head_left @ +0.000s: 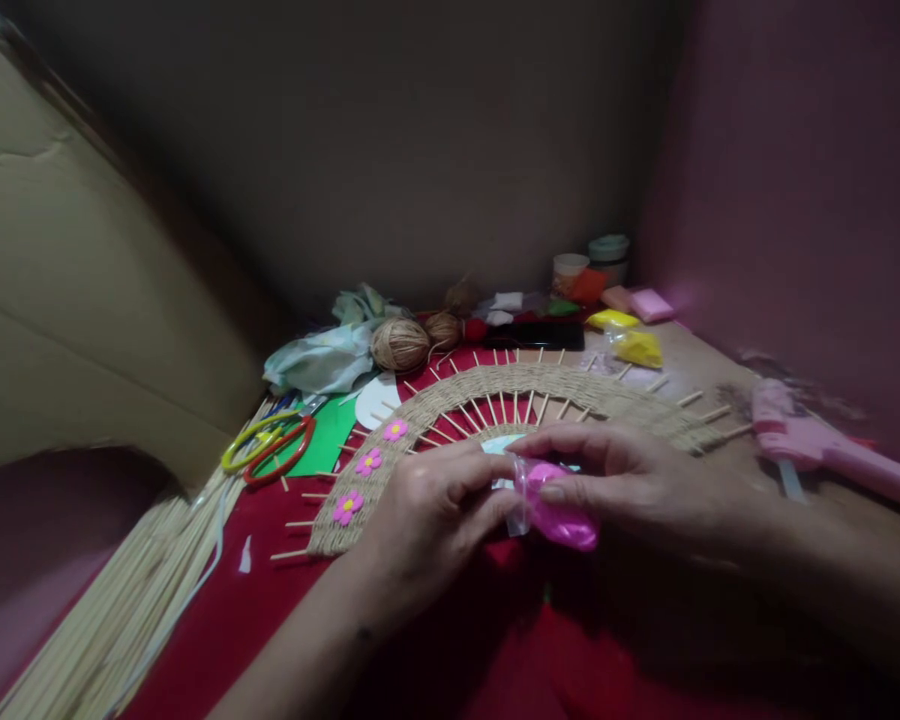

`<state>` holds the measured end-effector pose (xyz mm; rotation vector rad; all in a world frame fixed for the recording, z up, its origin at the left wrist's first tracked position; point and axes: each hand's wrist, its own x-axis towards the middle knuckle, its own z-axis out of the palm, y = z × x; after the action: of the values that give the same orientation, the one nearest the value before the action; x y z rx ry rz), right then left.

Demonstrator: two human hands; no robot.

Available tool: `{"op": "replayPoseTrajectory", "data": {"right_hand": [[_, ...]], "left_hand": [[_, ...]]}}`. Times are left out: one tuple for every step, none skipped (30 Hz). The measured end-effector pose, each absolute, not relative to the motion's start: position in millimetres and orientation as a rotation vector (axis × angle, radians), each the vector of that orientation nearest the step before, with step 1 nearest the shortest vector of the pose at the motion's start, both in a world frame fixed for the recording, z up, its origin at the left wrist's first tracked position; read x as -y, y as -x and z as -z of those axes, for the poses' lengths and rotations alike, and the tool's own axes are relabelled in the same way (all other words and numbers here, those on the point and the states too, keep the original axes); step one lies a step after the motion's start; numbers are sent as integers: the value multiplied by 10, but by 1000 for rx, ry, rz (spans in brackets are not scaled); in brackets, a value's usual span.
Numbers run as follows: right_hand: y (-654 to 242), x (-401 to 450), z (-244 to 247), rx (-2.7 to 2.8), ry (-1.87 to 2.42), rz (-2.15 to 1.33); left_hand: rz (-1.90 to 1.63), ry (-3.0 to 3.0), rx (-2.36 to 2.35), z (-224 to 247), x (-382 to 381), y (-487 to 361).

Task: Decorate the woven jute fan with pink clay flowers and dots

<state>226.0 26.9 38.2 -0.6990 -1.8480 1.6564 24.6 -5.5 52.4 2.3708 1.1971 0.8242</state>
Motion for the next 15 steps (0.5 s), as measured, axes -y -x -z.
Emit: {"op": "replayPoseTrajectory", "data": {"right_hand": [[-2261, -273, -385, 1875, 679, -1664], [-2262, -278, -388, 1901, 661, -1671], [-2262, -283, -391, 1919, 645, -1673], [-2262, -288, -393, 1930, 634, -1672], [-2260, -292, -395, 1935, 627, -1670], [-2257, -295, -397, 1936, 627, -1667], [-2253, -295, -399, 1936, 630, -1663], [-2250, -291, -402, 1938, 636, -1661], [-2248, -284, -406, 1941, 648, -1659], [-2248, -275, -412, 1941, 657, -1661], [-2251, -264, -419, 1940, 661, -1668], [-2255, -252, -427, 1938, 658, -1679], [-2261, -242, -434, 1938, 652, -1690], [-2268, -234, -440, 1940, 647, -1690], [-2275, -231, -444, 1948, 657, -1677]], "left_hand": [[-824, -2333, -1203, -518, 54, -254], [-824, -2299, -1205, -511, 55, -262], [-823, -2276, -1207, -501, 57, -271], [-821, -2267, -1207, -490, 60, -280], [-814, -2268, -1206, -479, 63, -289], [-810, -2276, -1206, -468, 68, -300], [-805, -2284, -1208, -459, 72, -310], [-799, -2284, -1214, -454, 77, -317], [-797, -2261, -1222, -455, 80, -321], [-788, -2202, -1235, -463, 82, -318], [-766, -2098, -1243, -477, 83, -307], [-729, -1959, -1232, -498, 82, -286], [-680, -1803, -1202, -523, 80, -257], [-639, -1646, -1154, -551, 74, -222], [-612, -1507, -1092, -579, 67, -182]]}}
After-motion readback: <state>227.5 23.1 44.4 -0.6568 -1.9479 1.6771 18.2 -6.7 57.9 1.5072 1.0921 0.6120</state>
